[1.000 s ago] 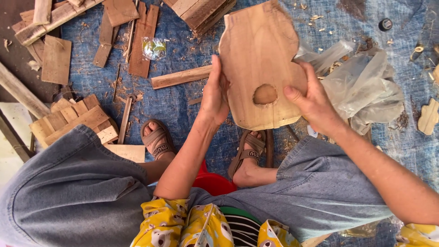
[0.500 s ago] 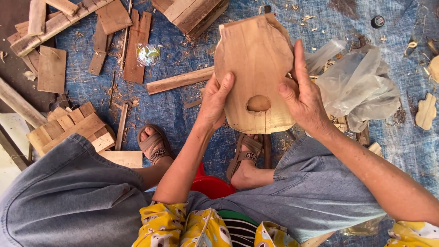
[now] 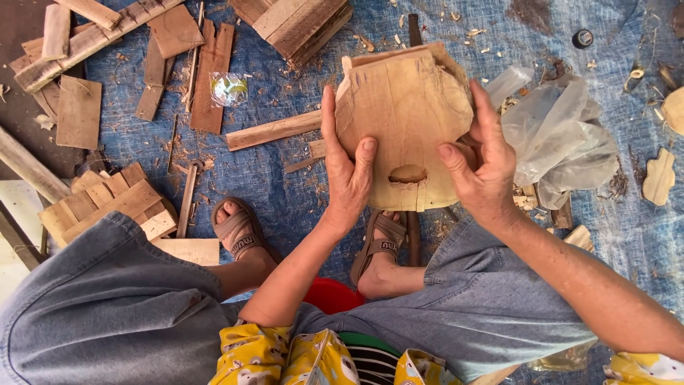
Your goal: Assembling a wooden instrument body by hammering nails and fitting wooden components together.
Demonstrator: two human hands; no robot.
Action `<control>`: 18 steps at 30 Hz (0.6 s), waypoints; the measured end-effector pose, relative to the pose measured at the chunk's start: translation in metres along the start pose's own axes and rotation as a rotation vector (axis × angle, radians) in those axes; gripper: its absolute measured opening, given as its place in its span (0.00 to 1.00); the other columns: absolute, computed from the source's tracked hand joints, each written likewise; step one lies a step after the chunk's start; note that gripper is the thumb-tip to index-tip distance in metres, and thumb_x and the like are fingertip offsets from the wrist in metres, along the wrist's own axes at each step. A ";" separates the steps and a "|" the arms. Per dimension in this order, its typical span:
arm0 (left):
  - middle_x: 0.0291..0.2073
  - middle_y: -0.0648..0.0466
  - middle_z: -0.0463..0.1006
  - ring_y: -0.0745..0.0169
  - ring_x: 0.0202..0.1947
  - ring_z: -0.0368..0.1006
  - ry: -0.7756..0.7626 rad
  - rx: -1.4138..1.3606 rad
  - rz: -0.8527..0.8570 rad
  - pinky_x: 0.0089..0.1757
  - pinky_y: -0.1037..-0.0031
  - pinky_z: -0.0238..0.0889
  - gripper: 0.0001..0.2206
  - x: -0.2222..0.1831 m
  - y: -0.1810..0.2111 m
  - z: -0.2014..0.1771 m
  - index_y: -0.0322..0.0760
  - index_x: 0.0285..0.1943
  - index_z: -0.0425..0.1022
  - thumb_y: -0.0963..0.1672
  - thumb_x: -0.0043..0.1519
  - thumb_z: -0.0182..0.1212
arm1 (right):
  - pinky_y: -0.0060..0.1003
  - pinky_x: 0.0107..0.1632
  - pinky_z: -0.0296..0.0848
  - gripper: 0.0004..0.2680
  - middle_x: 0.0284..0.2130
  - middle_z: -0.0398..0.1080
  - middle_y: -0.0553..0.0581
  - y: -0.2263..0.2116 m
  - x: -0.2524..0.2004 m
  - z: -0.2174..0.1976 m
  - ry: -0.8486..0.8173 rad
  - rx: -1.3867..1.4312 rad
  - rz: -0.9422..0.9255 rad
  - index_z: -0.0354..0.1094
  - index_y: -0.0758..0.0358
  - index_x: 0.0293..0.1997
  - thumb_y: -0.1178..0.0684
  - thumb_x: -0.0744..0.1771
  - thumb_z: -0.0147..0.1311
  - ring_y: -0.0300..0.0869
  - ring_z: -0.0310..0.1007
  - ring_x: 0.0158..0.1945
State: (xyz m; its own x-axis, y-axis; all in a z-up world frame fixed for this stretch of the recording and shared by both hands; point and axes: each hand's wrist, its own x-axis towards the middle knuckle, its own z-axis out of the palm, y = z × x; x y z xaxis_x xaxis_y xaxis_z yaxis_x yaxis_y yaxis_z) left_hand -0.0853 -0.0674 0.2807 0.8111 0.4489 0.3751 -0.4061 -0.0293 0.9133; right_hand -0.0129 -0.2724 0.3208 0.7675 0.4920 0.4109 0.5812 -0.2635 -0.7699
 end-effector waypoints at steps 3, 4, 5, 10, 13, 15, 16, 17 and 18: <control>0.81 0.49 0.48 0.49 0.78 0.49 -0.023 0.004 0.014 0.73 0.48 0.41 0.32 0.002 0.010 -0.002 0.50 0.87 0.34 0.49 0.77 0.49 | 0.31 0.26 0.69 0.25 0.33 0.74 0.68 -0.006 -0.003 -0.003 0.020 -0.043 0.005 0.45 0.67 0.79 0.55 0.72 0.53 0.37 0.63 0.17; 0.81 0.49 0.48 0.49 0.78 0.49 -0.022 0.003 0.015 0.73 0.48 0.41 0.32 0.002 0.010 -0.002 0.50 0.87 0.34 0.49 0.77 0.49 | 0.31 0.26 0.69 0.25 0.33 0.74 0.68 -0.006 -0.004 -0.003 0.019 -0.044 0.004 0.45 0.67 0.79 0.55 0.72 0.53 0.37 0.63 0.17; 0.79 0.45 0.52 0.45 0.77 0.51 -0.022 0.012 0.025 0.72 0.46 0.43 0.32 0.002 0.009 -0.002 0.49 0.86 0.34 0.48 0.77 0.48 | 0.32 0.28 0.70 0.24 0.32 0.75 0.67 -0.005 -0.004 -0.003 0.028 -0.060 -0.011 0.47 0.68 0.79 0.55 0.73 0.52 0.38 0.64 0.18; 0.74 0.38 0.59 0.39 0.71 0.59 -0.015 0.019 0.065 0.68 0.40 0.49 0.31 -0.002 0.010 0.000 0.44 0.84 0.36 0.47 0.75 0.49 | 0.35 0.31 0.73 0.23 0.32 0.75 0.69 0.001 -0.007 -0.001 0.042 -0.104 -0.070 0.47 0.71 0.78 0.55 0.73 0.50 0.41 0.68 0.22; 0.73 0.38 0.59 0.38 0.71 0.60 0.010 0.035 0.100 0.69 0.43 0.49 0.31 -0.004 0.008 0.001 0.38 0.82 0.40 0.45 0.73 0.52 | 0.38 0.31 0.74 0.23 0.32 0.73 0.72 0.000 -0.010 0.001 0.061 -0.148 -0.111 0.46 0.74 0.78 0.54 0.74 0.48 0.46 0.71 0.25; 0.71 0.40 0.61 0.36 0.70 0.61 0.022 0.093 0.123 0.67 0.46 0.53 0.33 -0.007 0.004 0.001 0.35 0.79 0.46 0.45 0.69 0.60 | 0.53 0.46 0.80 0.25 0.54 0.67 0.81 -0.005 -0.012 0.003 0.015 -0.164 -0.061 0.36 0.70 0.78 0.51 0.73 0.45 0.65 0.75 0.49; 0.71 0.40 0.61 0.36 0.70 0.61 0.024 0.094 0.121 0.67 0.46 0.53 0.33 -0.007 0.003 0.001 0.35 0.79 0.46 0.45 0.69 0.60 | 0.53 0.46 0.80 0.25 0.54 0.67 0.81 -0.003 -0.013 0.004 0.013 -0.162 -0.060 0.36 0.70 0.78 0.51 0.73 0.45 0.65 0.75 0.49; 0.71 0.40 0.61 0.35 0.70 0.61 0.030 0.099 0.131 0.67 0.46 0.54 0.33 -0.008 0.002 0.001 0.34 0.78 0.48 0.45 0.68 0.62 | 0.57 0.50 0.78 0.25 0.57 0.64 0.82 0.000 -0.014 0.004 0.015 -0.177 -0.068 0.35 0.71 0.77 0.51 0.73 0.44 0.68 0.71 0.53; 0.71 0.41 0.61 0.34 0.70 0.62 0.037 0.104 0.140 0.66 0.47 0.54 0.33 -0.008 0.002 0.002 0.33 0.77 0.49 0.45 0.67 0.63 | 0.62 0.54 0.76 0.25 0.60 0.61 0.83 0.002 -0.015 0.004 0.017 -0.191 -0.076 0.34 0.72 0.77 0.51 0.73 0.44 0.72 0.68 0.58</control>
State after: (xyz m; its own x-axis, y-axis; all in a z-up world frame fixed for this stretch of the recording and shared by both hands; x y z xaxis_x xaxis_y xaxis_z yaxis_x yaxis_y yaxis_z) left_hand -0.0917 -0.0727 0.2794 0.7330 0.4663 0.4953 -0.4666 -0.1852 0.8648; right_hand -0.0243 -0.2771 0.3108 0.7229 0.5031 0.4736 0.6772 -0.3798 -0.6303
